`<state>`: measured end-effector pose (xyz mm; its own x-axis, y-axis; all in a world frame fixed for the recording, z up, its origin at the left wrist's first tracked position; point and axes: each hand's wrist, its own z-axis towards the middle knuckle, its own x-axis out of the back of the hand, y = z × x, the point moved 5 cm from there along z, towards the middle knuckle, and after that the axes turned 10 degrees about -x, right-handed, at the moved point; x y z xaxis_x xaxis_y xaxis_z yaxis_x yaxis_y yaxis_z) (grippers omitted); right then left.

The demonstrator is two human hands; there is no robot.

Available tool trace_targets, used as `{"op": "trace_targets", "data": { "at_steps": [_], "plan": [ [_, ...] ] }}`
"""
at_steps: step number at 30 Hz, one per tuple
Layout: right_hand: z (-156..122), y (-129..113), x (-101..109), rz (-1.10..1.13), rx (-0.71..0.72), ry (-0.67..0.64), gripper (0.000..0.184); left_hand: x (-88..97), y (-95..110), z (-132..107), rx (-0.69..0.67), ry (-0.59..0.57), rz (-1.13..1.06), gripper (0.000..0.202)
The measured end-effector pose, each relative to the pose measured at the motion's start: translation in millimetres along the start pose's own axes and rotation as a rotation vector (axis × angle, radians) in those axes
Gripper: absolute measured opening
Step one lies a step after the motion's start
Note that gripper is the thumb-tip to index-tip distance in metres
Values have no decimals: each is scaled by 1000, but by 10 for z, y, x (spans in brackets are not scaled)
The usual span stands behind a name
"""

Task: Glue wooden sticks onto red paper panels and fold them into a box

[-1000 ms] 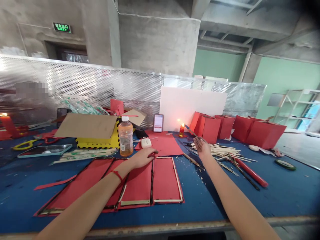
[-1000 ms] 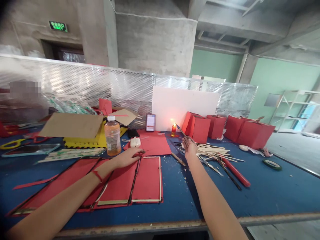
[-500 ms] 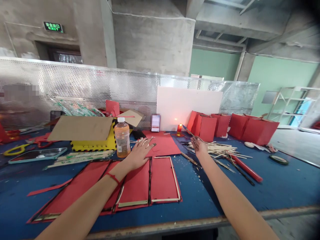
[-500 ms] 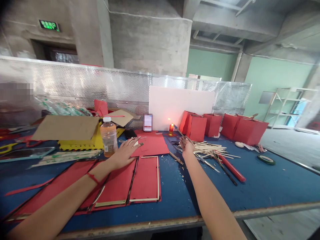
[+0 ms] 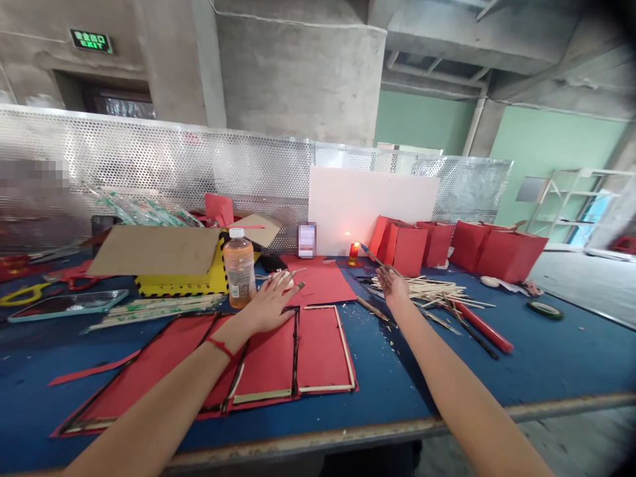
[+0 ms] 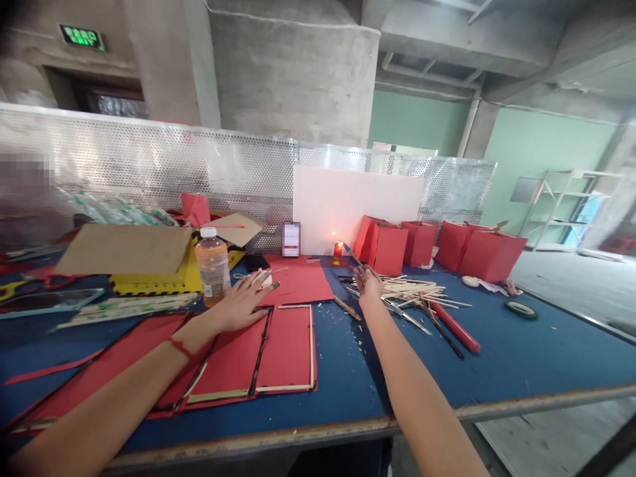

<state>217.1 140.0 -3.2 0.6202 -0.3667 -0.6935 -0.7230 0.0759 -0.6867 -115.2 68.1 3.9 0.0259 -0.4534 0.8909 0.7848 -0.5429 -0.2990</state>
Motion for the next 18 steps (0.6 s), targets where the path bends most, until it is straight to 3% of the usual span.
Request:
{"op": "trace_targets", "data": {
  "at_steps": [8,13,18],
  "plan": [
    [63,27,39,-20,-24,34,19,39,6,-22,39,-112,-82,59],
    [72,14,31,-26,-2,32,12,149,40,19,21,-83,-28,50],
    [16,2,25,-16,11,47,17,231,46,55,0,-35,0,38]
  ]
}}
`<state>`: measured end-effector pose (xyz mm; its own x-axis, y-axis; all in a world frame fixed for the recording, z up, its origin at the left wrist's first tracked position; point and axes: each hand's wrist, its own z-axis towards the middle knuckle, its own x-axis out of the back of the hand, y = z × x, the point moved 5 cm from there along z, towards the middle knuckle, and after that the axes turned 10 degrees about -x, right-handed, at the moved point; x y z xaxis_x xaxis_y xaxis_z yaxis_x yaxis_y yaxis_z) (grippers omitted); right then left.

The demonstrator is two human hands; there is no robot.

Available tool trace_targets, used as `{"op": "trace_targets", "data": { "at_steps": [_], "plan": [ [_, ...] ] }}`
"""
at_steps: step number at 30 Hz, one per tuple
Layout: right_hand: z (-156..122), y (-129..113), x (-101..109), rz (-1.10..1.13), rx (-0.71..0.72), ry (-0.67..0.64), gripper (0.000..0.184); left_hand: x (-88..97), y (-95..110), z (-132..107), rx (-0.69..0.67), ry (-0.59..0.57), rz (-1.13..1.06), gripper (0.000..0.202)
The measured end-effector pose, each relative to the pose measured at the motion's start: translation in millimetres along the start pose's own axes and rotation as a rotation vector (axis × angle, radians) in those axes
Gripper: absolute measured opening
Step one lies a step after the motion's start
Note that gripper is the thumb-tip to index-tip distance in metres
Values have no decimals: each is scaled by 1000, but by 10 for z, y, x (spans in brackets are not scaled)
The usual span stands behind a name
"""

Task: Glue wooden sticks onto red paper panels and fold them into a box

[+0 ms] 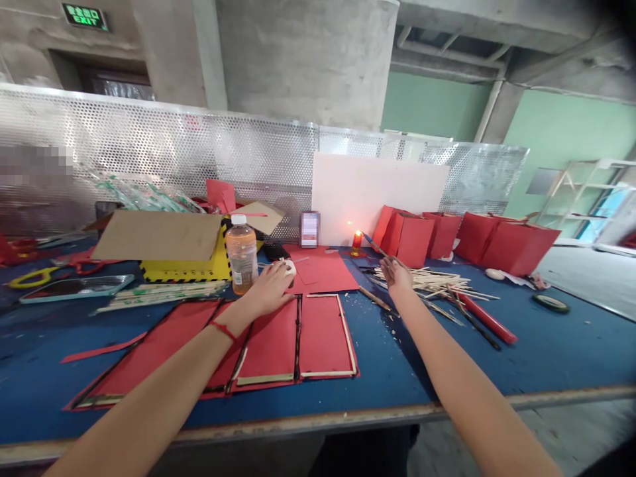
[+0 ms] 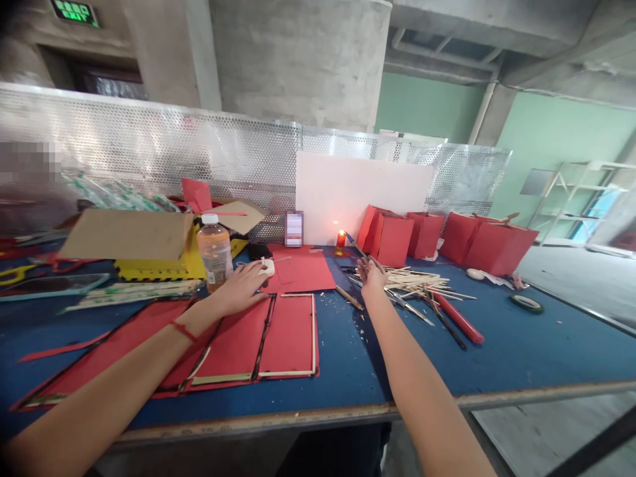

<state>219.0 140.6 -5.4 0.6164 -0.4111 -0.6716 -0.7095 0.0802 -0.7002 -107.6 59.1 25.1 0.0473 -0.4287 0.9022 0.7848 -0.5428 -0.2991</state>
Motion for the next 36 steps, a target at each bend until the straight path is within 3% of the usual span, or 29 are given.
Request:
{"op": "trace_targets", "data": {
  "at_steps": [5,19,36],
  "plan": [
    [-41,0,-4,9,-4,-3,18,-2,25,16,-26,-24,-21,15],
    [28,34,-9,-2,3,-18,13,-94,-2,11,-37,12,-71,13],
    [30,40,-9,-2,3,-15,14,-78,5,15,-29,7,-74,12]
  ]
}}
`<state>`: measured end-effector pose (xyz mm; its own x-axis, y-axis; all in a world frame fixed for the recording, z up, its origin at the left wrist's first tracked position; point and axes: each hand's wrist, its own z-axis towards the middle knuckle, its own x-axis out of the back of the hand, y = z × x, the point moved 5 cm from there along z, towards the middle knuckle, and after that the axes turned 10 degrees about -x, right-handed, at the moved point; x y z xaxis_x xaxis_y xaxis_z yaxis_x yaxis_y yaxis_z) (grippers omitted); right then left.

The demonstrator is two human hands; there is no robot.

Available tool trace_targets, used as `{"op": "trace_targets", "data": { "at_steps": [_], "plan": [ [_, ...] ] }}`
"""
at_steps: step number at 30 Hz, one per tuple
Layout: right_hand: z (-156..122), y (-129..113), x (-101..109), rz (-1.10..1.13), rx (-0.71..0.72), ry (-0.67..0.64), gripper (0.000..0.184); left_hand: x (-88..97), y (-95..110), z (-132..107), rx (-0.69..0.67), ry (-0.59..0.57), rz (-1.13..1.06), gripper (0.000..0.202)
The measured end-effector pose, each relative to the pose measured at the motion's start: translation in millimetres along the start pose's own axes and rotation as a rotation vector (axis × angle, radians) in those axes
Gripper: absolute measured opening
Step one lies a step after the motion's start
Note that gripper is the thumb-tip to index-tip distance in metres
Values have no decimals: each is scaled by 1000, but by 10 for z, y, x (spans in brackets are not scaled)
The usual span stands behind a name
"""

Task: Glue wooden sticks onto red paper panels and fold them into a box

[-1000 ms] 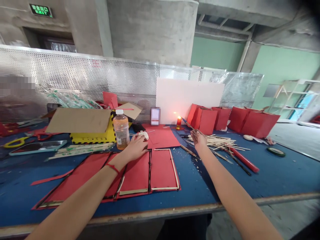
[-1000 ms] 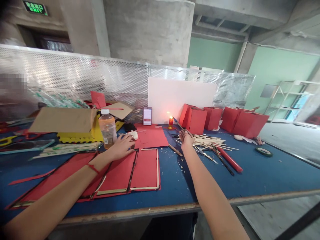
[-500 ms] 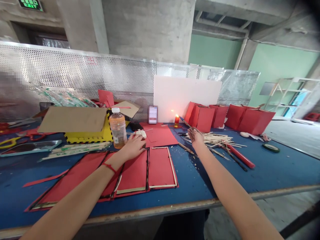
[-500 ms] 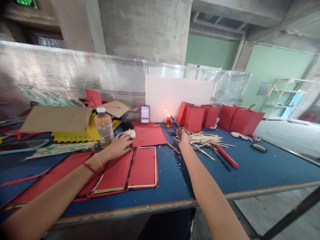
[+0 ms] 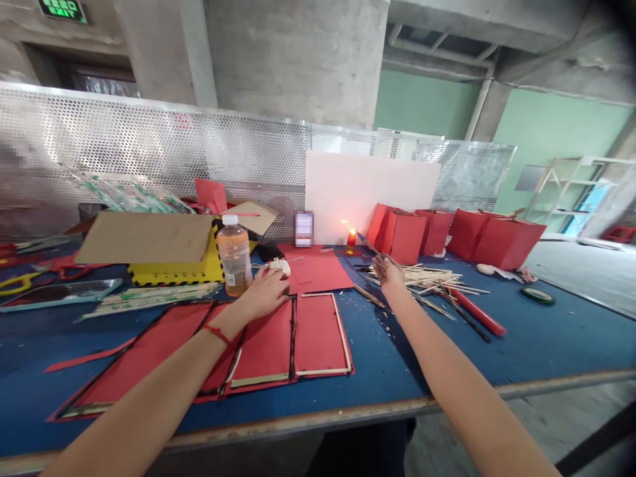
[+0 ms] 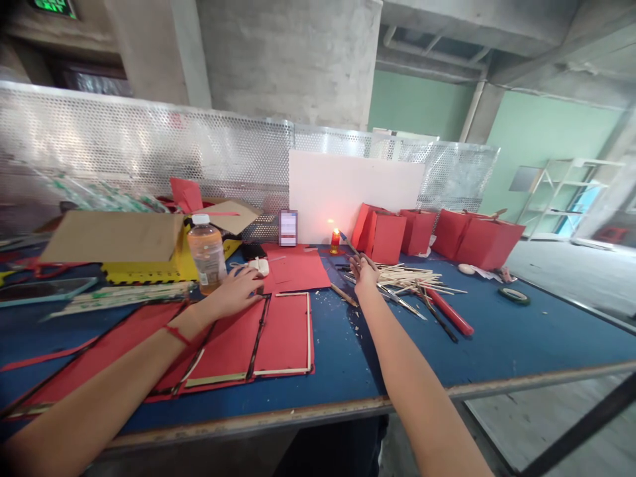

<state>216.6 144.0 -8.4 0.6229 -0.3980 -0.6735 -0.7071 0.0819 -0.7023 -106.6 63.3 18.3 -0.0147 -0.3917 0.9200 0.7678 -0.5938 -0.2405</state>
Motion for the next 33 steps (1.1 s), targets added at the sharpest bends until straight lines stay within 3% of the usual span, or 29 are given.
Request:
{"op": "trace_targets", "data": {
  "at_steps": [14,22,33],
  "plan": [
    [-147,-21,-48,10,-11,3,23,60,48,8,4,-44,-6,19],
    [-108,-11,-32,1,-9,9,22,68,47,8,6,-99,-41,14],
    [-95,-7,-22,-10,0,-2,22,70,53,24,43,-120,-63,23]
  ]
}}
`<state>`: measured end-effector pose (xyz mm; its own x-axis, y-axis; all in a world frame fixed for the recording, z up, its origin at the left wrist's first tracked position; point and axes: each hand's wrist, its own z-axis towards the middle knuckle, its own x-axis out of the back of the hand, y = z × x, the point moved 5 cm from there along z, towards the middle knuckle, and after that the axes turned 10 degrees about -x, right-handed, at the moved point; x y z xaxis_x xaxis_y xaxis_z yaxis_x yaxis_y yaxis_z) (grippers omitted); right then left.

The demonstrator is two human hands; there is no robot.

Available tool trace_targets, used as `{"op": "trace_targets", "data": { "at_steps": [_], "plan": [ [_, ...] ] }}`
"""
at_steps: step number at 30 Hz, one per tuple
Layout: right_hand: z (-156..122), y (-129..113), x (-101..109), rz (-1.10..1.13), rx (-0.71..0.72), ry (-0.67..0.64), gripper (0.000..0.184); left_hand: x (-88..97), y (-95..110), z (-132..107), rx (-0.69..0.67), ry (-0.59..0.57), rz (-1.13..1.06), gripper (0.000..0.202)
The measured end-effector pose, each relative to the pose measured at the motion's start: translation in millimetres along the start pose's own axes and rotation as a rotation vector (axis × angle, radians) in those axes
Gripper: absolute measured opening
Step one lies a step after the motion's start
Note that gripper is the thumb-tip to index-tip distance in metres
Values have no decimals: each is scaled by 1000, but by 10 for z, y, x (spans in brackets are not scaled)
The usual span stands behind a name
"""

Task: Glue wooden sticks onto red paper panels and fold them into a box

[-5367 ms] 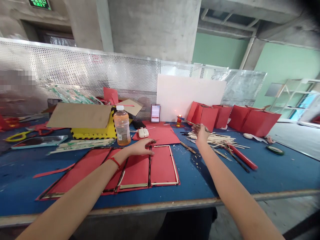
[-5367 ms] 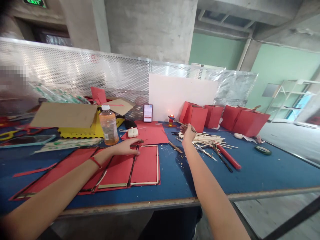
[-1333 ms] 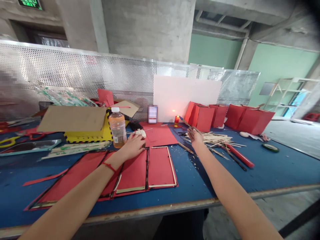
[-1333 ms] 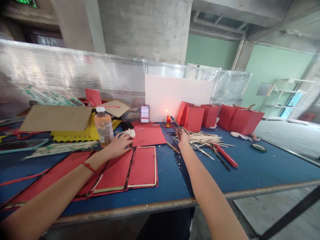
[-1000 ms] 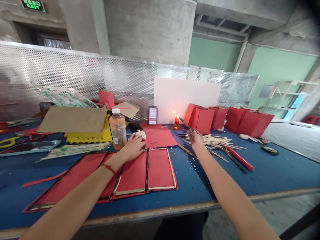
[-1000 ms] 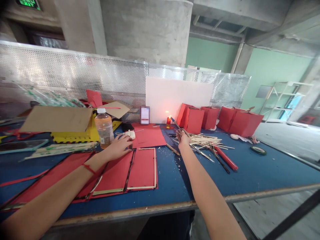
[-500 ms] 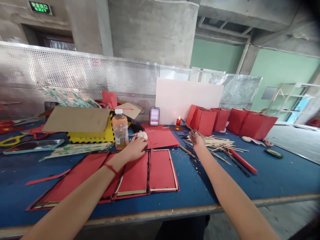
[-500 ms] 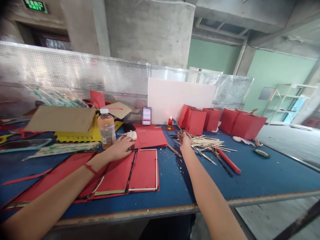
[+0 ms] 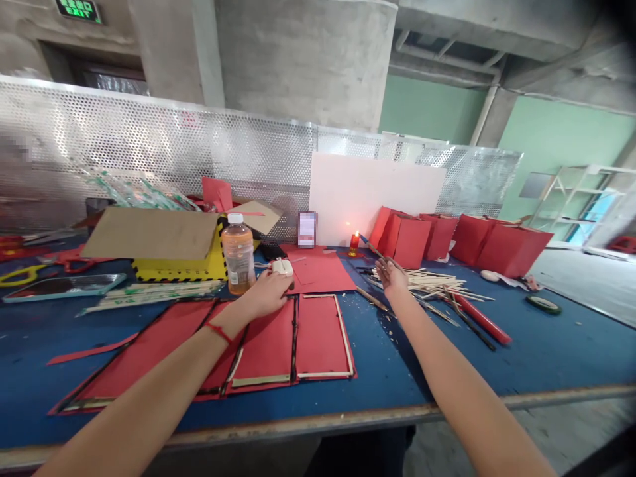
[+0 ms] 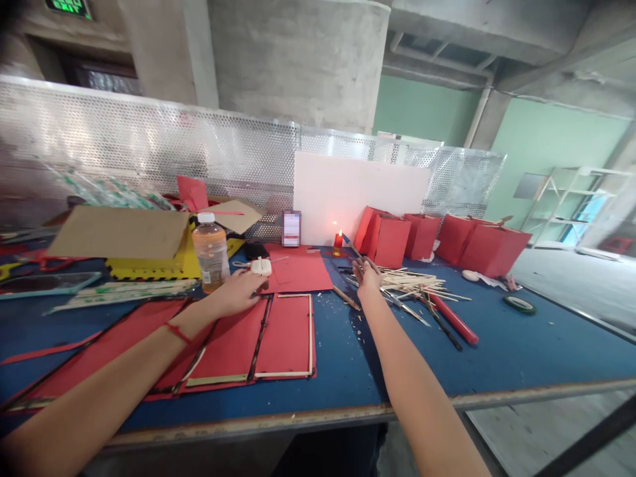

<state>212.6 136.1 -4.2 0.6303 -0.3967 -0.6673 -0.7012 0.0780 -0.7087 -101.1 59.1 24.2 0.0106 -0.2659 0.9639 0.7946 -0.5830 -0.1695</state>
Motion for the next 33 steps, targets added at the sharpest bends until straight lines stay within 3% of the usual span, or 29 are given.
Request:
{"op": "trace_targets", "data": {
  "at_steps": [18,33],
  "plan": [
    [59,14,11,-2,9,7,17,-38,30,13,-34,-76,-55,21],
    [12,-8,13,-3,-4,5,17,-81,2,-3,-32,-55,-97,31]
  ]
}}
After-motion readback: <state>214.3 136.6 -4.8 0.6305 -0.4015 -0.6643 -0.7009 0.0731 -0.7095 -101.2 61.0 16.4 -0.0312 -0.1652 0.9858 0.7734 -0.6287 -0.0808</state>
